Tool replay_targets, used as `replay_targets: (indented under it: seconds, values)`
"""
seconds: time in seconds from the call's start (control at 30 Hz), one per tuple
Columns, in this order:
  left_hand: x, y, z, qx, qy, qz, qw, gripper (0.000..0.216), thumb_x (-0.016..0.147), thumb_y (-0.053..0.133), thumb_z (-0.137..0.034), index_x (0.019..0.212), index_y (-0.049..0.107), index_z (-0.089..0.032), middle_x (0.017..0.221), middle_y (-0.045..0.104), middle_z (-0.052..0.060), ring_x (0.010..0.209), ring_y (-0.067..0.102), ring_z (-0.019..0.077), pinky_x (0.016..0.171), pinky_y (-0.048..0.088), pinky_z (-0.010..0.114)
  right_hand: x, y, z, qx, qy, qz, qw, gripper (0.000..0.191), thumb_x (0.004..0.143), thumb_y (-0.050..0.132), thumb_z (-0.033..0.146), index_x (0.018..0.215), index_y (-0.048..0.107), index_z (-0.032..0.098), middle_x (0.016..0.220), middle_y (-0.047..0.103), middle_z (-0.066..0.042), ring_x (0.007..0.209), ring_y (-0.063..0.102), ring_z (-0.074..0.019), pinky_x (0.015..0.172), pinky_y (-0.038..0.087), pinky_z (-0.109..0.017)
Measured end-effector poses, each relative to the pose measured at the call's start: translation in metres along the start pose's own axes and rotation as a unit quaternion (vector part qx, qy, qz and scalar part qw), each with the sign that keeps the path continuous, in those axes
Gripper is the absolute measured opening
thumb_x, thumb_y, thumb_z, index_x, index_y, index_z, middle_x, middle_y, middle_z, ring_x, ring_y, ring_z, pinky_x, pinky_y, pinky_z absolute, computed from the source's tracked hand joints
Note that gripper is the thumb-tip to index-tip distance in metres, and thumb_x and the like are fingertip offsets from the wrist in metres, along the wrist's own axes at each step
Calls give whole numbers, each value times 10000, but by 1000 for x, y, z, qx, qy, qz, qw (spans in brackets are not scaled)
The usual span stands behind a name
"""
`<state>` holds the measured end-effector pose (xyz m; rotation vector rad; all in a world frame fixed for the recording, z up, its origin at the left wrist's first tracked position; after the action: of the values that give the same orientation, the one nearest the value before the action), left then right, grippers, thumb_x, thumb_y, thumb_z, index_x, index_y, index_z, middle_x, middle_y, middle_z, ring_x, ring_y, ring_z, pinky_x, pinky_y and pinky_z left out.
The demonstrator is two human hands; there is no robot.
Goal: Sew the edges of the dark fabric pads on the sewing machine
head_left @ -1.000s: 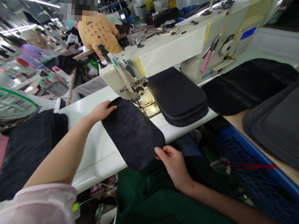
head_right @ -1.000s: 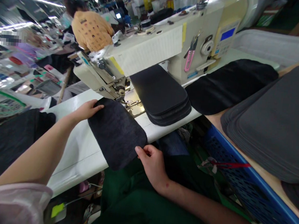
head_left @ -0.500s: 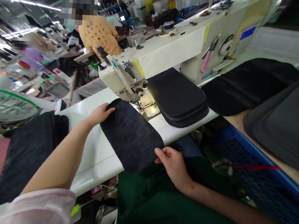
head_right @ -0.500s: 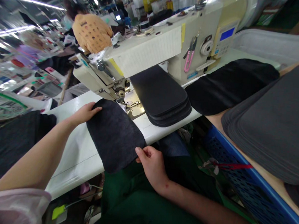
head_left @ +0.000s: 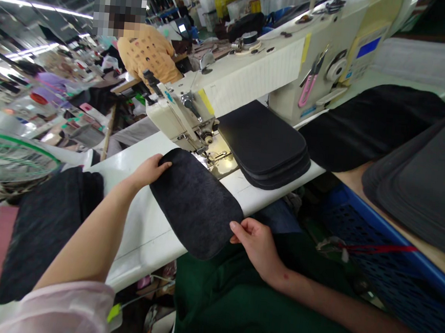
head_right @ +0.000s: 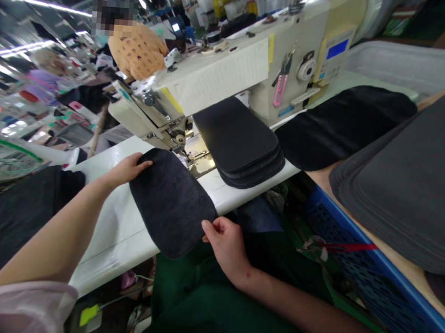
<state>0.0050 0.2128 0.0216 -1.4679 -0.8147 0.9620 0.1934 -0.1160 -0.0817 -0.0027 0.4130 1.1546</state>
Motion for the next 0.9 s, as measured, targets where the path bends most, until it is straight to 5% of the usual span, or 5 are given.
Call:
replay_targets:
  seconds: [0.5,0.9]
  values:
    - [0,1,3,-15,2,3,1000,374,808,439,-577,853,526,-216,902,672,94,843,646,282,764,514,372,1,1,-8,36,29,-5,999,443,755,712,607,608,576,212,595,674,-18,610,652,-171,646,490,-287]
    - [-2,-1,-1,-22,-2,0,1000,377,786,441,-588,842,514,-222,876,651,94,844,637,291,758,506,375,-4,-1,-19,178,106,-40,977,538,585,882,540,836,557,192,617,677,15,586,694,-171,621,595,-300]
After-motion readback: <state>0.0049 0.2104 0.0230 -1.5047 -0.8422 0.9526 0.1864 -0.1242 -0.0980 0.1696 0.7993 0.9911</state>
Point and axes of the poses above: each hand's wrist, its own x-axis towards the middle knuckle, its own y-axis out of the palm, z = x × y, the point moved 10 cm from there along x, towards the middle knuckle
